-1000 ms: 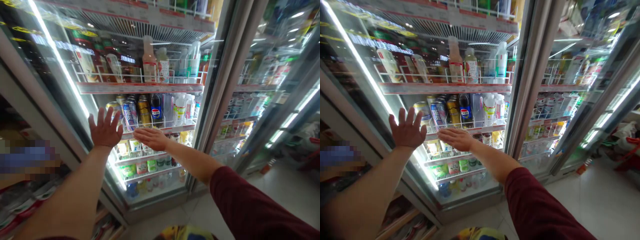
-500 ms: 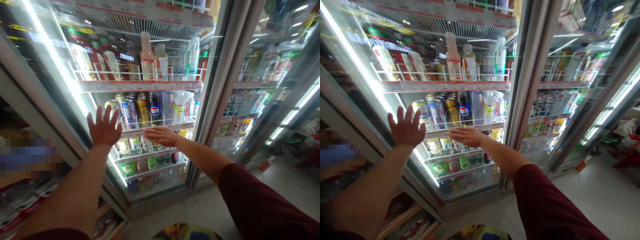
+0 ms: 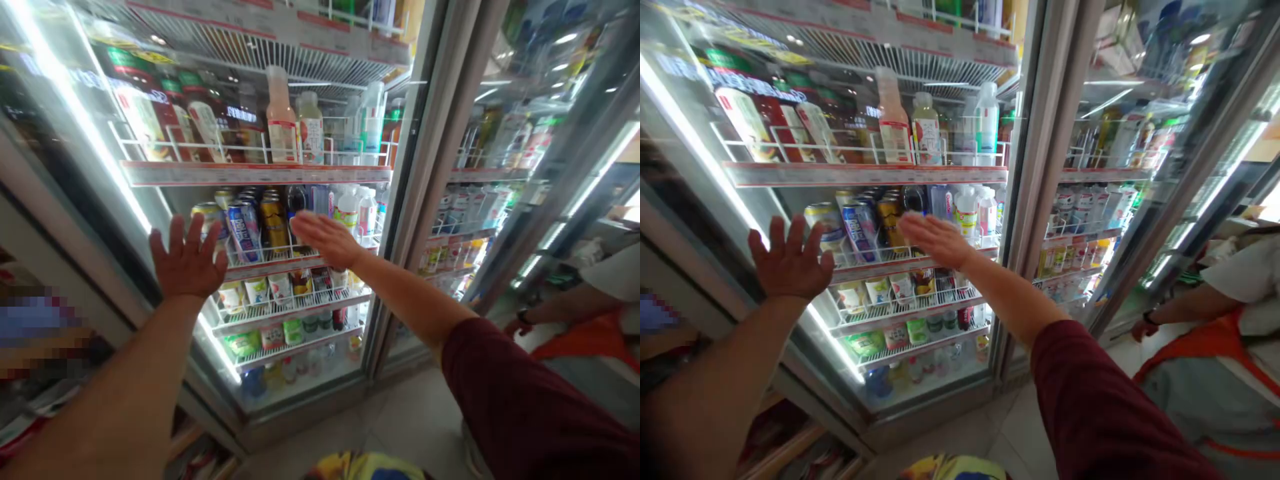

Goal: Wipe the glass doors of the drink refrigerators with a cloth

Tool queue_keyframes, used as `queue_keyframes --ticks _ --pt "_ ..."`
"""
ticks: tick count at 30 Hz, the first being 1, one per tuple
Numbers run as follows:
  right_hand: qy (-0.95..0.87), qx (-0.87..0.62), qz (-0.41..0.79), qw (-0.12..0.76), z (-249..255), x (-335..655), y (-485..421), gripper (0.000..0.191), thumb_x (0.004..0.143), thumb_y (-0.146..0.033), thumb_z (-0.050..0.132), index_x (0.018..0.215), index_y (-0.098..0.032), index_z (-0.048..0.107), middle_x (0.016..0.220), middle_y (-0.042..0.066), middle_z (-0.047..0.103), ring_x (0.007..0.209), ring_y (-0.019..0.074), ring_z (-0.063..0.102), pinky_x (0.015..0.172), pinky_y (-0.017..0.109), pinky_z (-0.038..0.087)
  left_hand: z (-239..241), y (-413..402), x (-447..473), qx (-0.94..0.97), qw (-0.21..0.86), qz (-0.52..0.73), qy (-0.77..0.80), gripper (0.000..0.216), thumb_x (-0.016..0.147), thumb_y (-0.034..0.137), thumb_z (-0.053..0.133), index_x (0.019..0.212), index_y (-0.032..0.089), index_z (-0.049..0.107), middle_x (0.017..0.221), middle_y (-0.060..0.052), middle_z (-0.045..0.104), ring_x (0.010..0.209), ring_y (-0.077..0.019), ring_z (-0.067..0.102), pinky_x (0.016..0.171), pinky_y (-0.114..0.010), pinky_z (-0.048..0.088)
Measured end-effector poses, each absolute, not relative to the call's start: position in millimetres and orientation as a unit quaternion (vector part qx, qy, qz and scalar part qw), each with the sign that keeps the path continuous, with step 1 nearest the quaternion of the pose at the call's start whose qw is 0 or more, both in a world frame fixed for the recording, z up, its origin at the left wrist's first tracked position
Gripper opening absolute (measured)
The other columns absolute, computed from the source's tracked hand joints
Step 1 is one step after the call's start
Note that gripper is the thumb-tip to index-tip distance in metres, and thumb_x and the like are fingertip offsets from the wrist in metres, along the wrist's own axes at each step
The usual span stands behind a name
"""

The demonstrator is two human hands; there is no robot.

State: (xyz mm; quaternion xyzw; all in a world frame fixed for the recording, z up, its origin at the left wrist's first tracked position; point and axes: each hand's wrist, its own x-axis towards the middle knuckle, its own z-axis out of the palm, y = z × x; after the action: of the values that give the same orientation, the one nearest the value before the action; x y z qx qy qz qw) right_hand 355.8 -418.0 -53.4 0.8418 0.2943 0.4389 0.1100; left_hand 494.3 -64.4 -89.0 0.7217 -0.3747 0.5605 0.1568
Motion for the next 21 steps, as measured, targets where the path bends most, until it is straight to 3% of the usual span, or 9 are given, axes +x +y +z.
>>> queue_keyframes --ticks 4,8,10,16,21 --pt "0.158 0.816 0.557 0.004 -24.7 357.6 -428.3 0.062 0.113 -0.013 0.027 0.173 -0.022 0.042 0.178 0.004 0.042 0.172 0.0196 0.023 0.146 0.051 0.022 -88.8 -64.5 493.3 0.739 0.18 0.536 -0.365 0.072 0.103 0.045 0.059 0.172 0.033 0.043 0.177 -0.011 0.039 0.17 -0.0392 0.018 0.135 -0.071 -0.001" --pt "0.296 0.861 0.408 0.064 -39.7 348.4 -434.5 0.058 0.113 -0.016 0.039 0.168 -0.034 0.05 0.169 -0.004 0.055 0.164 0.0134 0.041 0.142 0.04 0.034 -87.4 -64.4 490.4 0.754 0.181 0.521 -0.357 0.073 0.101 0.046 0.06 0.171 0.032 0.045 0.177 -0.011 0.039 0.17 -0.0395 0.019 0.135 -0.071 -0.002" --pt "0.33 0.861 0.376 0.088 -32.1 347.0 -443.8 0.055 0.114 -0.019 0.039 0.165 -0.033 0.054 0.167 -0.005 0.057 0.162 0.0116 0.045 0.141 0.037 0.035 -87.2 -64.4 489.8 0.755 0.183 0.521 -0.354 0.071 0.102 0.048 0.059 0.17 0.032 0.047 0.175 -0.012 0.041 0.17 -0.0393 0.019 0.136 -0.071 -0.001" --pt "0.142 0.786 0.601 -0.035 0.3 356.3 -463.3 0.065 0.112 -0.018 0.028 0.177 -0.022 0.034 0.178 0.005 0.042 0.173 0.0232 0.019 0.145 0.057 0.02 -88.2 -63.8 491.4 0.762 0.175 0.517 -0.349 0.072 0.103 0.048 0.056 0.172 0.031 0.044 0.177 -0.012 0.038 0.171 -0.0392 0.017 0.135 -0.072 -0.001" --pt "0.252 0.846 0.469 0.032 -27.1 345.8 -456.5 0.061 0.111 -0.02 0.033 0.169 -0.031 0.049 0.168 0.0 0.057 0.164 0.0192 0.044 0.143 0.048 0.032 -86.4 -64.6 488.5 0.755 0.185 0.52 -0.353 0.069 0.103 0.047 0.058 0.169 0.03 0.048 0.175 -0.012 0.042 0.17 -0.0395 0.019 0.136 -0.07 -0.001"
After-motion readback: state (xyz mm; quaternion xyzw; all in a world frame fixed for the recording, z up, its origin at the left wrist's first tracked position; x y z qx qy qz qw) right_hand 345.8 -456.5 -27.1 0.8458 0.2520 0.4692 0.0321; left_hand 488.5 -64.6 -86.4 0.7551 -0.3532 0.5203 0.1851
